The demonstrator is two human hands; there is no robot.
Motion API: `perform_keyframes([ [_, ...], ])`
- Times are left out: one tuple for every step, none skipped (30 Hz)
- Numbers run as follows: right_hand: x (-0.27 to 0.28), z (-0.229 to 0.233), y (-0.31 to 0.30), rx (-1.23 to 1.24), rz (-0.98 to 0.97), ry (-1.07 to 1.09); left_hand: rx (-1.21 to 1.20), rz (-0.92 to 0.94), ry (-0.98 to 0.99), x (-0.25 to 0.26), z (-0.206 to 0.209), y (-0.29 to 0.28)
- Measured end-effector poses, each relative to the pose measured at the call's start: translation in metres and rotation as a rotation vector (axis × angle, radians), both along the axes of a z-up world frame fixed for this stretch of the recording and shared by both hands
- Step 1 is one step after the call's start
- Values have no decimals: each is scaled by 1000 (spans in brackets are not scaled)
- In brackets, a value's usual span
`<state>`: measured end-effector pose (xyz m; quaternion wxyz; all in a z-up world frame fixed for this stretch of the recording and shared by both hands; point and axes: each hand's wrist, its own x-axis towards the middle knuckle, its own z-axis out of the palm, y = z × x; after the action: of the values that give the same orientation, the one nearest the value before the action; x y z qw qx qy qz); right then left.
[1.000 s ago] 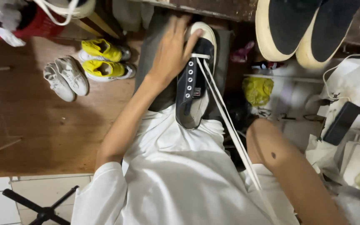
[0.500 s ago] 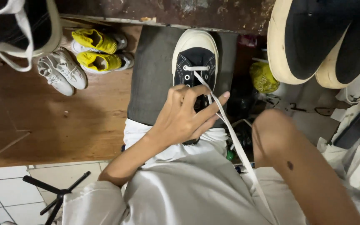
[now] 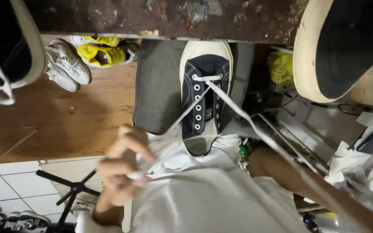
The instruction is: Threading shoelaces through the eyelets of a black canvas sneaker at a workbench.
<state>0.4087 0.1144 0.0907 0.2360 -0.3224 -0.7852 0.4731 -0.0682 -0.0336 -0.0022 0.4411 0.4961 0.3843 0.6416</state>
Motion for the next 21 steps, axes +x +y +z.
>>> perform_keyframes([
  [-14, -4, -6, -41, 13, 21, -4, -31, -93, -15, -16, -13],
  [-30, -10, -10, -83, 25, 41, -12, -36, -96, -18, -24, -25],
  [-47, -17, -11, -117, 46, 69, -156, 90, -199, -22, -32, -35],
  [-64, -23, -13, -152, 67, 96, -300, 218, -301, -26, -39, -45],
  [-81, -28, -9, -188, 86, 123, -302, 219, -298, -25, -43, -45],
  [-99, -34, -11, -223, 105, 150, -470, 319, -518, -24, -46, -46],
  [-119, -40, -20, -261, 125, 173, -639, 422, -742, -21, -50, -49],
  [-136, -46, -22, -265, 125, 172, -643, 424, -743, -21, -74, -61],
  [-153, -53, -25, -183, -89, -108, -972, 611, -641, -21, -99, -73],
  [-170, -59, -27, -99, -300, -389, -1297, 793, -517, -22, -123, -86],
  [-183, -63, -19, -105, -300, -388, -1301, 795, -513, -16, -108, -73],
  [-197, -68, -12, -115, -324, -279, -1319, 693, -284, -9, -94, -60],
  [-210, -72, -3, -125, -349, -169, -1322, 587, -57, -3, -80, -46],
  [-214, -77, -1, -129, -351, -166, -1324, 587, -52, -2, -74, -35],
  [-217, -80, 1, -84, -338, -155, -1148, 590, 237, 0, -67, -25],
  [-221, -84, 2, -39, -324, -144, -956, 578, 514, 2, -61, -15],
  [-224, -84, 5, -43, -327, -144, -959, 574, 518, 4, -56, -3],
  [-226, -83, 7, -16, -336, -149, -727, 550, 580, 5, -50, 8],
  [-228, -81, 8, 10, -342, -156, -499, 520, 632, 7, -45, 18],
  [-230, -80, 9, 4, -343, -160, -505, 517, 632, 16, -41, 22],
  [-232, -80, 12, 35, -308, -149, -388, 417, 700, 25, -39, 29],
])
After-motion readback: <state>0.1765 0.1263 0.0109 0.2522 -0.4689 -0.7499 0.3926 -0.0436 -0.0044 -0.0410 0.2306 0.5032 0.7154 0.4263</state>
